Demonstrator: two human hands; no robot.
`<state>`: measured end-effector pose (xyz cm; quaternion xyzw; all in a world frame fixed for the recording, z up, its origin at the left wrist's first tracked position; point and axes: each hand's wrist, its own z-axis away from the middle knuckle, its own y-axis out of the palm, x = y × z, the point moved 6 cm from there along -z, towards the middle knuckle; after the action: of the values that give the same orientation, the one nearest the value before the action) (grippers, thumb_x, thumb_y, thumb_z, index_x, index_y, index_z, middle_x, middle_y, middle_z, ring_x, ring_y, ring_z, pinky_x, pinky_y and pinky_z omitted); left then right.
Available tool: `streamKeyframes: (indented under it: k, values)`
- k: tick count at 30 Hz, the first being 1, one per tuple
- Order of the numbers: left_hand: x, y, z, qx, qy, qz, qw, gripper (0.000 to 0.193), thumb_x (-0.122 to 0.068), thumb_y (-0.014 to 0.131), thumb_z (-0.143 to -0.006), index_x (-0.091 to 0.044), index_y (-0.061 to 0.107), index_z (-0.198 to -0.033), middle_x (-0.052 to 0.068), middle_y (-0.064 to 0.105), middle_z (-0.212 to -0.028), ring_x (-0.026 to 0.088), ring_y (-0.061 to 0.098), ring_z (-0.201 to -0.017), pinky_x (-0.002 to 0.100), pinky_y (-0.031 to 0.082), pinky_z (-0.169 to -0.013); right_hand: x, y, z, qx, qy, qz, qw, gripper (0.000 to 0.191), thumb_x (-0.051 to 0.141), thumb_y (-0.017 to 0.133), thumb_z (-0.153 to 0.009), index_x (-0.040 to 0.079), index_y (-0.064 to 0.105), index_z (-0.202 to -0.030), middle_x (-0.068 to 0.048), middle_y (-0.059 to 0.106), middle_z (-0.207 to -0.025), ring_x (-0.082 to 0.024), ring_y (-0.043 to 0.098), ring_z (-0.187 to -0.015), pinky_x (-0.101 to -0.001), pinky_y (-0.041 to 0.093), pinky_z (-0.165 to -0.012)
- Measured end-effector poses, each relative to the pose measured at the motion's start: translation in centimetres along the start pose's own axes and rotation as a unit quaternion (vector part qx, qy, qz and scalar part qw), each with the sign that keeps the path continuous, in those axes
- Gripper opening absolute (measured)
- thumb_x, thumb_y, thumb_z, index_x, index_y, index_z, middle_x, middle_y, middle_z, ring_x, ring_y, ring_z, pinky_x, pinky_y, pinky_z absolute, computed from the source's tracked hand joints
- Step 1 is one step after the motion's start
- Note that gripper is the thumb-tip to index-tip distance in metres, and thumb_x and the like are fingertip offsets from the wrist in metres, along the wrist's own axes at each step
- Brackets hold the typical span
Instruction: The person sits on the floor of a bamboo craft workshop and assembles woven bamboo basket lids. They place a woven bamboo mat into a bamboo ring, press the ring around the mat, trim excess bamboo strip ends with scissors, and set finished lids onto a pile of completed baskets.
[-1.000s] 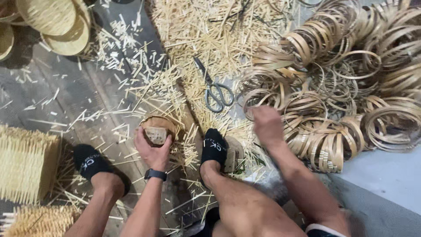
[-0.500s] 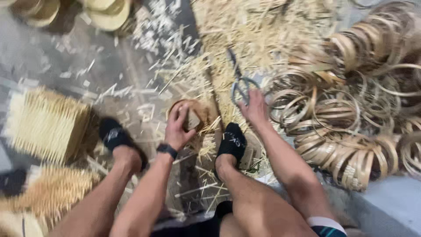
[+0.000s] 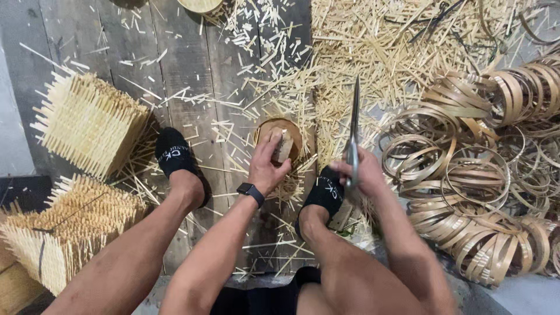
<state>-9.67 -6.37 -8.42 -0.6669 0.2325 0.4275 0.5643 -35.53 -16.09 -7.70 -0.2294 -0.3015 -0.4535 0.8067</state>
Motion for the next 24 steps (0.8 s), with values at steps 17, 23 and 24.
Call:
streamKeyframes:
  k: [17,23,24]
  values:
    - [-0.7,-0.4,-0.9,-0.010,0.019,-0.026,0.999,0.087,-0.007,0.077,-0.070,-0.007,0.046,-0.151,0.023,0.054,-0.150,0.042,0.050,-0.140,0.047,0.038,-0.120,-0.6,0.8,2.2,-0.090,-0.022,0.381,0.920,0.061,0.060,0.073,-0.083,-0.001,0.066,-0.089,-0.014,0.063,-0.071,-0.032,0.067,-0.070,-0.0472,0.054,-0.067]
    - [-0.9,1.2,-0.7,0.012,-0.001,0.035,0.999,0.086,-0.014,0.084,-0.072,-0.008,0.047,-0.149,0.018,0.058,-0.142,0.040,0.054,-0.132,0.046,0.043,-0.115,-0.1,0.7,-1.4,-0.128,-0.251,0.555,0.783,0.063,0.054,0.076,-0.075,-0.001,0.061,-0.103,-0.023,0.063,-0.097,-0.042,0.063,-0.093,-0.0517,0.054,-0.080]
    - [-1.0,1.2,-0.6,0.011,0.004,0.027,1.000,0.087,-0.013,0.083,-0.071,-0.007,0.047,-0.149,0.019,0.058,-0.141,0.041,0.053,-0.132,0.047,0.042,-0.115,-0.6,0.4,-2.2,-0.126,-0.228,0.580,0.772,0.060,0.052,0.075,-0.077,0.000,0.061,-0.104,-0.022,0.063,-0.098,-0.041,0.063,-0.094,-0.0521,0.054,-0.080]
